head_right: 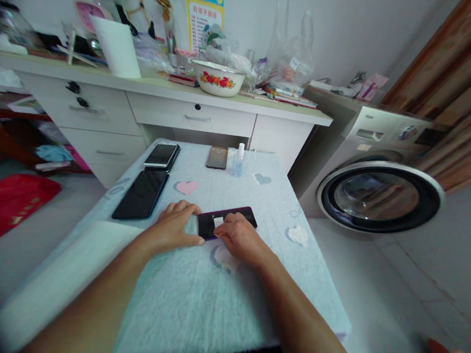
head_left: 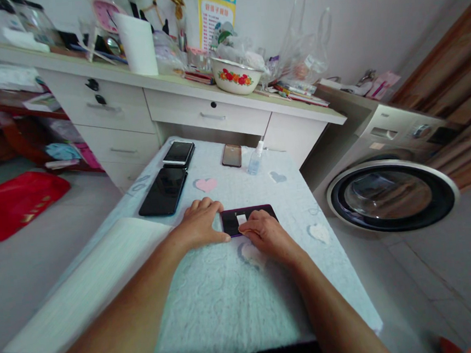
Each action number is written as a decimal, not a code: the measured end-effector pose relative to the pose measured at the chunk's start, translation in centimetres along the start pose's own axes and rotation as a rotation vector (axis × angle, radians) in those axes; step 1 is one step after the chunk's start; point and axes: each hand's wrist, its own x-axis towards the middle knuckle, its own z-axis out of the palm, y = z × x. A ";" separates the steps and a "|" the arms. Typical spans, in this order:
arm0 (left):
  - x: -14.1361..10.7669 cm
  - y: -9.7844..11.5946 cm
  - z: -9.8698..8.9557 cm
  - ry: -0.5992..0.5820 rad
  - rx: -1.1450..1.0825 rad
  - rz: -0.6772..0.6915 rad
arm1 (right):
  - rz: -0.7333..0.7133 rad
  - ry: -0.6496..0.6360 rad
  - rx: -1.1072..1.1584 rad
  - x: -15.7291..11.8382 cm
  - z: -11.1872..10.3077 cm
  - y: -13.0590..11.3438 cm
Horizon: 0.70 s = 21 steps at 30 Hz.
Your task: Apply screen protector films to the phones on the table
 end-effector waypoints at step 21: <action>0.0 0.1 -0.2 -0.023 -0.012 -0.014 | 0.021 -0.062 0.017 -0.8 -2.5 1.5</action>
